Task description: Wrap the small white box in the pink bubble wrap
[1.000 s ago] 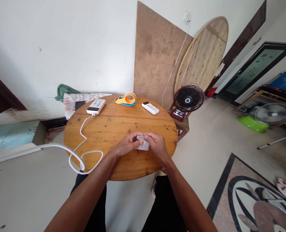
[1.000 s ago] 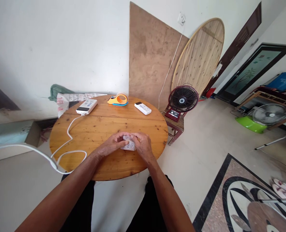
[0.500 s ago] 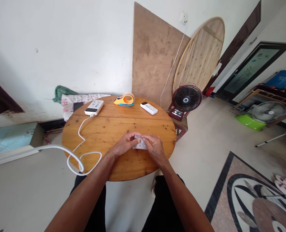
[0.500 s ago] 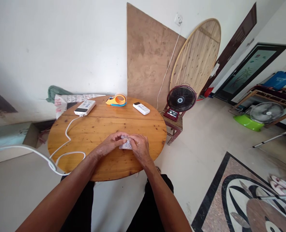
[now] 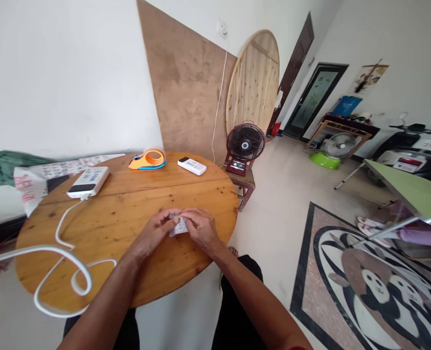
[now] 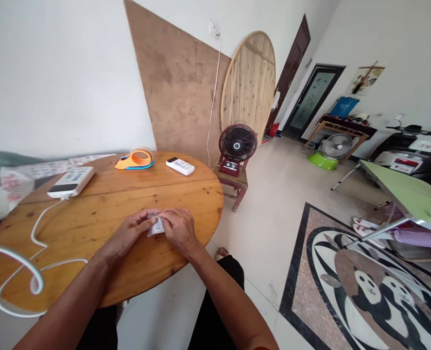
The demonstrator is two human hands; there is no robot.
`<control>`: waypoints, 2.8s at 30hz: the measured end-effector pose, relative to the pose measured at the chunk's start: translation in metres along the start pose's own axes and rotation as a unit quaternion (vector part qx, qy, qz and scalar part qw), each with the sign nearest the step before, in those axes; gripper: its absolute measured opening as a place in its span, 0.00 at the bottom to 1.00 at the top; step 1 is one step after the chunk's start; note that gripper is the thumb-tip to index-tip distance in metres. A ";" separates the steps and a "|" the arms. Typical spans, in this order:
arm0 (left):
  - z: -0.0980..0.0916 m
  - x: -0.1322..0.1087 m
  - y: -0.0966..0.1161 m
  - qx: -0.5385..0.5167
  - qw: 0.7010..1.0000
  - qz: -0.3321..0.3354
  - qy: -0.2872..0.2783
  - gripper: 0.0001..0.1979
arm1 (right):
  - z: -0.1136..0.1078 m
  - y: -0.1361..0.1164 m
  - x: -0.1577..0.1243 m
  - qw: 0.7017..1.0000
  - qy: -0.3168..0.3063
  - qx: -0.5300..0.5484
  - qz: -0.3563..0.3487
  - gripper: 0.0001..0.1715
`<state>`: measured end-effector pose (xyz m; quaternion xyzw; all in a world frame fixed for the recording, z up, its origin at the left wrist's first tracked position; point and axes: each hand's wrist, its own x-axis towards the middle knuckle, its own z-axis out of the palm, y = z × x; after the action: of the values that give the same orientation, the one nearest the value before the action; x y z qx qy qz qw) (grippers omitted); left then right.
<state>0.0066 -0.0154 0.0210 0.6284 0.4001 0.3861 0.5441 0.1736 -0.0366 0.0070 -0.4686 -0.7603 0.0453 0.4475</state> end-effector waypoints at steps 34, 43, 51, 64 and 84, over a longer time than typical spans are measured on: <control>0.002 0.005 -0.015 -0.039 0.999 0.004 0.009 0.25 | 0.006 -0.003 -0.003 0.999 0.040 0.030 0.006 0.12; 0.005 0.003 -0.006 -0.045 0.999 0.001 0.005 0.24 | 0.004 0.000 -0.002 0.990 0.046 0.125 0.049 0.11; 0.002 0.006 -0.010 -0.066 0.998 0.020 -0.009 0.22 | 0.000 0.005 0.008 0.993 0.006 0.108 0.037 0.12; -0.004 0.008 -0.018 -0.124 0.992 0.000 -0.027 0.24 | -0.002 0.001 0.003 0.999 0.004 0.032 -0.025 0.13; -0.004 0.009 -0.011 -0.117 0.992 -0.038 0.028 0.25 | -0.017 0.009 -0.001 0.962 -0.083 -0.188 -0.179 0.18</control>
<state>0.0053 -0.0050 0.0106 0.5337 0.3913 0.4268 0.6164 0.1916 -0.0385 0.0118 -0.3954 -0.8608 -0.1403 0.2881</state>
